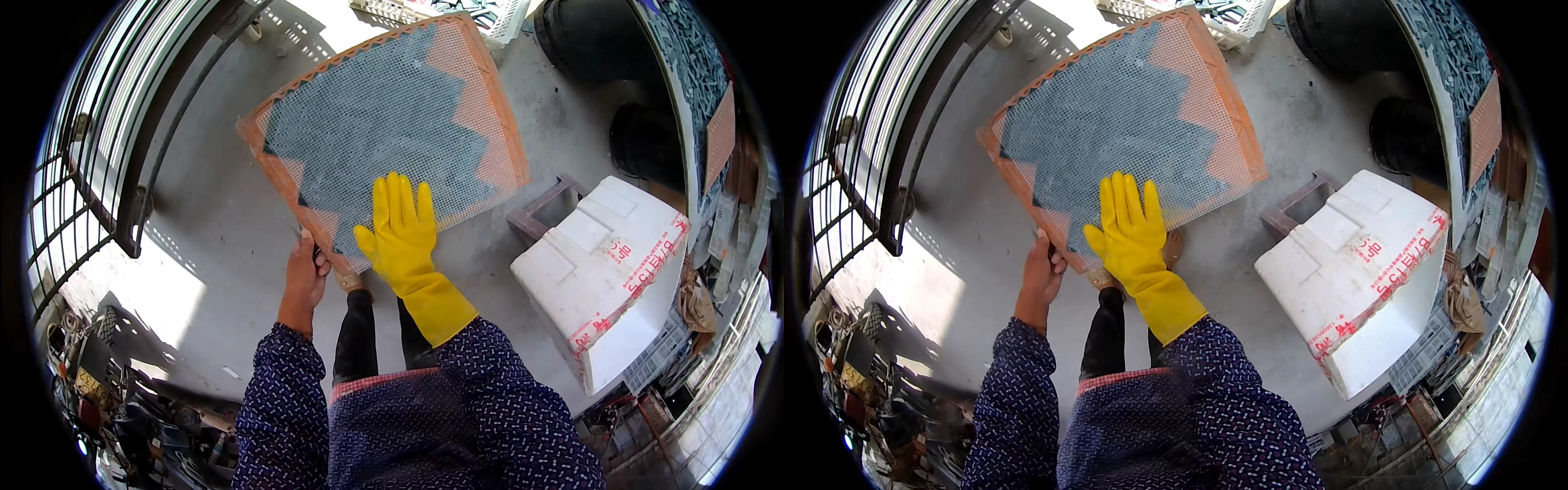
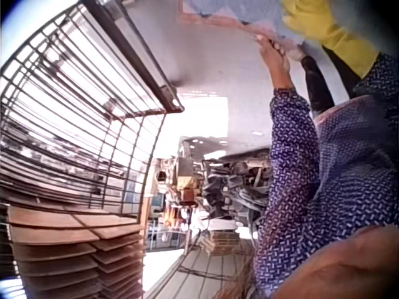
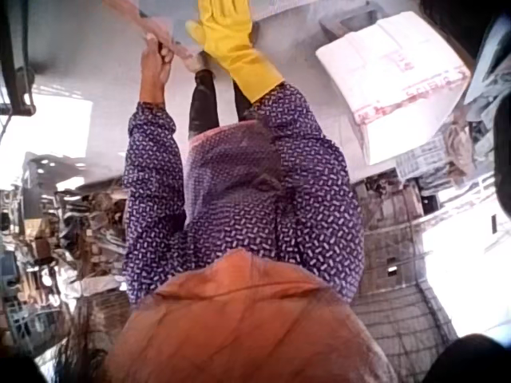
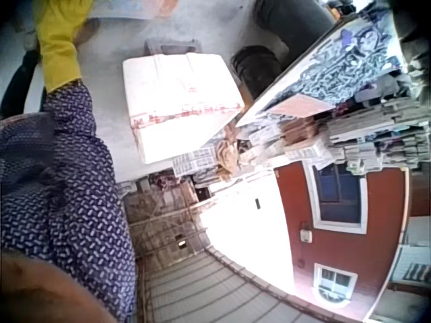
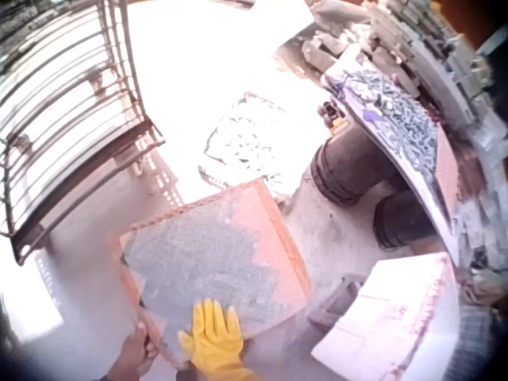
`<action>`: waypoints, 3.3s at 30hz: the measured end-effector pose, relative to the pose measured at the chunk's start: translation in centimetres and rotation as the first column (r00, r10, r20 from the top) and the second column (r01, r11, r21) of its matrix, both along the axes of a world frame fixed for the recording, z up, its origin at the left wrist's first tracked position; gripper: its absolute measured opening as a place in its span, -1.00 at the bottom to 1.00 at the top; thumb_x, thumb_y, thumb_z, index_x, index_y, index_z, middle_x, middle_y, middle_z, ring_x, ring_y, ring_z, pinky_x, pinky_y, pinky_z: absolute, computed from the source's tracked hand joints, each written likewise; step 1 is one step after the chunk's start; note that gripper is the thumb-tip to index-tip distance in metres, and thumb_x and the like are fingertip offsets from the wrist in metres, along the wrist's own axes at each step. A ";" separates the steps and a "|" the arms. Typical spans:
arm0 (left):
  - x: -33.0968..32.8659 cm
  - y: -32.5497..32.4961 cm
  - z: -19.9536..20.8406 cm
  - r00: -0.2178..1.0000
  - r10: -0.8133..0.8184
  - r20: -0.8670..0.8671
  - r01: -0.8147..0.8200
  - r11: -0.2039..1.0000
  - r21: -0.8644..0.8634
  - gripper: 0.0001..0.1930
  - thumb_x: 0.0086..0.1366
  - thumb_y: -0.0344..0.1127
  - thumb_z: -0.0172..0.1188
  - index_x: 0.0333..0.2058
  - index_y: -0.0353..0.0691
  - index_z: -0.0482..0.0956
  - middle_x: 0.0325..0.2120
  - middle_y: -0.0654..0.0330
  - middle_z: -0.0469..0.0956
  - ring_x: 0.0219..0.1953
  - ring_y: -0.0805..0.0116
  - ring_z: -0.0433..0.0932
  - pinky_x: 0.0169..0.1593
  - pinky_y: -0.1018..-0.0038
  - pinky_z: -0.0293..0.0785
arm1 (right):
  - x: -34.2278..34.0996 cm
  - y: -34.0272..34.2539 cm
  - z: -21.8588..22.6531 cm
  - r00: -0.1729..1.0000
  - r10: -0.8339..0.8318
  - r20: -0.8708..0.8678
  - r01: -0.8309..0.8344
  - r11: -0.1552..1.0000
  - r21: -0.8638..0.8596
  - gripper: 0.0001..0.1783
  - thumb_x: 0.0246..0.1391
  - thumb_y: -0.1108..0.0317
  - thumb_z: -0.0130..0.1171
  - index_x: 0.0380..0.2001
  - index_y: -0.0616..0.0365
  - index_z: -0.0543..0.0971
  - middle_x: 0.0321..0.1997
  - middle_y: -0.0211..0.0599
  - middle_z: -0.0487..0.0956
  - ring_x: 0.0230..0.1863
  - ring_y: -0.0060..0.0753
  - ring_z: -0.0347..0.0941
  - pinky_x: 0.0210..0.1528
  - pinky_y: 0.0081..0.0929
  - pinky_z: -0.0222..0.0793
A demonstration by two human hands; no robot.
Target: The person places small rectangular tiles onto a mesh sheet using tweezers and a gloved hand, then wipes the surface and places the sheet on a drying rack. The person repeats this process with multiple sheets, retrieving tiles from a nearby container.
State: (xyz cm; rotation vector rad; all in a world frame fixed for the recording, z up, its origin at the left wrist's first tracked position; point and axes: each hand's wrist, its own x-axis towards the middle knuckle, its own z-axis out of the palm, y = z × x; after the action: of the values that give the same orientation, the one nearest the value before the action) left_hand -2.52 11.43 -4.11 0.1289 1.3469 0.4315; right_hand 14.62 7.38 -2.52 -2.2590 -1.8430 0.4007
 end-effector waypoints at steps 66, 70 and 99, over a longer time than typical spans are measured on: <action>-0.4 1.3 0.3 0.959 -0.243 -0.149 0.251 0.967 0.041 -0.75 0.27 -0.10 -0.02 -0.36 -0.18 0.32 -0.56 0.42 0.26 -0.60 0.68 0.14 -0.59 0.71 0.06 | 0.1 7.1 0.1 0.843 0.522 -0.129 -0.485 0.842 0.236 -0.48 -0.03 0.19 0.04 0.04 0.10 0.39 0.15 -0.29 0.34 0.20 -0.27 0.18 0.28 -0.21 -0.09; -0.7 1.1 0.1 0.959 -0.243 -0.144 0.252 0.967 0.043 -0.75 0.28 -0.09 -0.04 -0.36 -0.16 0.33 -0.58 0.42 0.26 -0.60 0.67 0.14 -0.58 0.72 0.06 | 2.0 3.8 1.2 0.835 0.521 -0.180 -0.513 0.854 0.091 -0.51 -0.02 0.18 0.06 0.02 0.09 0.41 0.18 -0.32 0.31 0.23 -0.31 0.14 0.30 -0.25 -0.09; -0.3 0.4 0.0 0.956 -0.208 -0.209 0.231 0.968 0.093 -0.73 0.29 -0.09 -0.06 -0.36 -0.20 0.33 -0.55 0.40 0.28 -0.61 0.68 0.13 -0.61 0.73 0.05 | 8.9 4.5 1.0 0.985 -0.029 0.170 0.027 1.000 0.015 -0.27 0.00 0.07 0.03 0.16 0.26 0.15 0.24 0.06 0.13 0.26 -0.02 0.03 0.32 -0.13 -0.30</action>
State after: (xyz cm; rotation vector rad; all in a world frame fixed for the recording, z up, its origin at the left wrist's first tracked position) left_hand -2.87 11.80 -4.08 0.4248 1.4830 0.3145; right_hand 23.55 11.85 -1.53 -2.3741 -1.8836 0.1959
